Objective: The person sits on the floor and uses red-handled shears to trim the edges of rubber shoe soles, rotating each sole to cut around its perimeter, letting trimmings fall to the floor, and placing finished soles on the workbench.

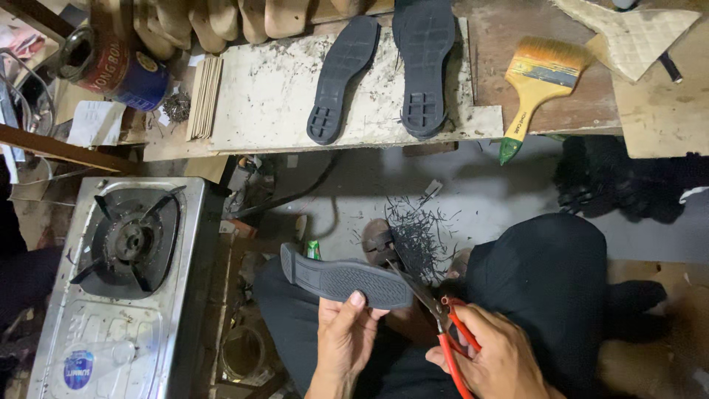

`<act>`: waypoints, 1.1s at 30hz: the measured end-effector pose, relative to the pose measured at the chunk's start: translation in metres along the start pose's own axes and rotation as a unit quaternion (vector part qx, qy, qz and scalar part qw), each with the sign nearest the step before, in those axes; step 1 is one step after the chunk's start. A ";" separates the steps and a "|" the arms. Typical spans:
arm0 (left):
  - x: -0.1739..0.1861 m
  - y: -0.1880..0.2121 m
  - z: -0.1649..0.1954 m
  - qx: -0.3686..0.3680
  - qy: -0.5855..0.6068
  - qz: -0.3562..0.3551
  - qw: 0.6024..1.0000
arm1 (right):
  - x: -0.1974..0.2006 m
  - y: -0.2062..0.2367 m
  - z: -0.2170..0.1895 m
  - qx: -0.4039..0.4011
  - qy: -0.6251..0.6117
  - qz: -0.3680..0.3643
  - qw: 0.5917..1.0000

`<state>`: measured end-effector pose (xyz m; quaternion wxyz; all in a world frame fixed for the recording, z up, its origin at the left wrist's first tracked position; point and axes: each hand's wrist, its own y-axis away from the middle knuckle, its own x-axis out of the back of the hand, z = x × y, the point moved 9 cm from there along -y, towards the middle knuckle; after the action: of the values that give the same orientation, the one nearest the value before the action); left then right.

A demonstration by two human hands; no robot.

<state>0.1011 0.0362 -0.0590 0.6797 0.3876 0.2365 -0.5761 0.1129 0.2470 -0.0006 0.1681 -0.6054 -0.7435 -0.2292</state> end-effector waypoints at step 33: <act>0.047 0.003 0.000 0.082 -0.182 -0.067 0.978 | -0.010 0.026 0.045 0.065 0.018 -0.094 0.993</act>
<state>0.1148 0.0077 -0.0945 0.6368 0.3141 0.0863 -0.6989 0.1418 0.2672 -0.0400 0.1978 -0.5165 -0.8072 -0.2060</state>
